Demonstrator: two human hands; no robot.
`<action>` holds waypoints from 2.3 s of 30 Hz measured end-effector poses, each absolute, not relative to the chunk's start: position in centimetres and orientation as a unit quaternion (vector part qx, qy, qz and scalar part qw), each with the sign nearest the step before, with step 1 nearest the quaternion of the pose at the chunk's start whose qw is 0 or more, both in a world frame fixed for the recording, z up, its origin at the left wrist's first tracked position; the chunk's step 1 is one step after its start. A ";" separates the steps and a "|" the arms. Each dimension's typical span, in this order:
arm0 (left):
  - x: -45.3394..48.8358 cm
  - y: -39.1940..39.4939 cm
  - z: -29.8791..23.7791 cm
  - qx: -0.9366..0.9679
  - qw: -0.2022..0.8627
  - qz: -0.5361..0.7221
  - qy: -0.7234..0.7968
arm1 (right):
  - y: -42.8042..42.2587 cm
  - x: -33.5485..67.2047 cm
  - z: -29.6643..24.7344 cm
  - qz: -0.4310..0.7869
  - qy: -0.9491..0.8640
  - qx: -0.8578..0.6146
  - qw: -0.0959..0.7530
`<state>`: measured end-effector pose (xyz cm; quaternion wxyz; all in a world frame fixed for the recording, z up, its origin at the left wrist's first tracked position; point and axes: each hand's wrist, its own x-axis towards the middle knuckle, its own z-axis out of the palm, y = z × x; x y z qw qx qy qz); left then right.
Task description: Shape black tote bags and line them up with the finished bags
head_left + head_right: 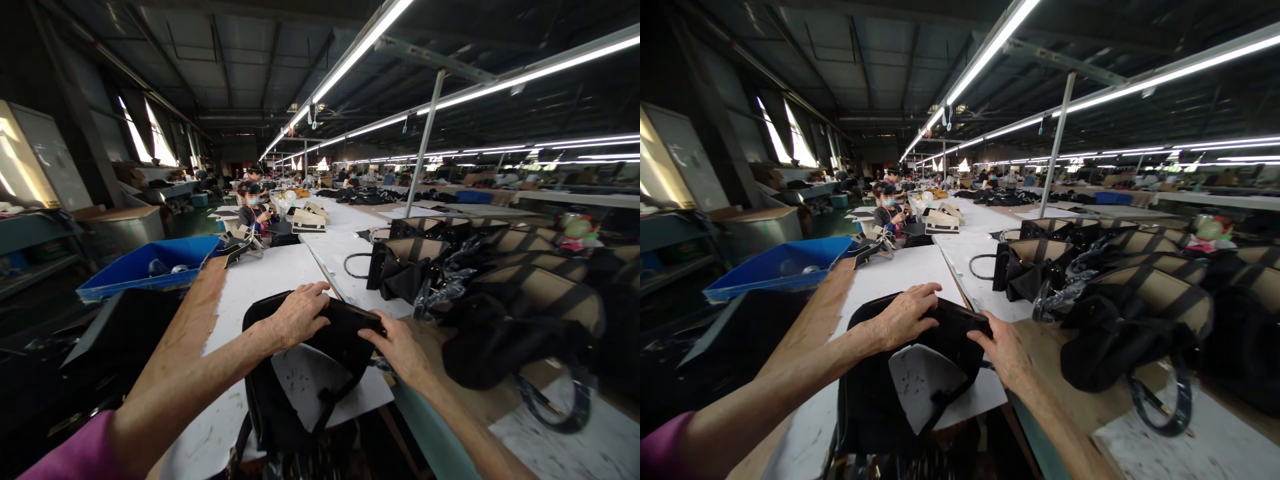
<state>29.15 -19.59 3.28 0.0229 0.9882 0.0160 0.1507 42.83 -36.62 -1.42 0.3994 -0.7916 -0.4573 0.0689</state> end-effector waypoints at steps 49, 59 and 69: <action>27.7 -15.6 2.3 0.966 0.088 0.200 0.138 | -35.3 45.3 -4.3 -0.027 -0.429 -0.811 0.398; 27.0 -15.0 2.6 0.971 0.122 0.169 0.114 | -34.9 46.9 -4.6 -0.037 -0.456 -0.805 0.377; 27.2 -13.0 2.6 0.962 0.201 0.155 0.102 | -34.6 47.2 -3.1 -0.001 -0.484 -0.786 0.384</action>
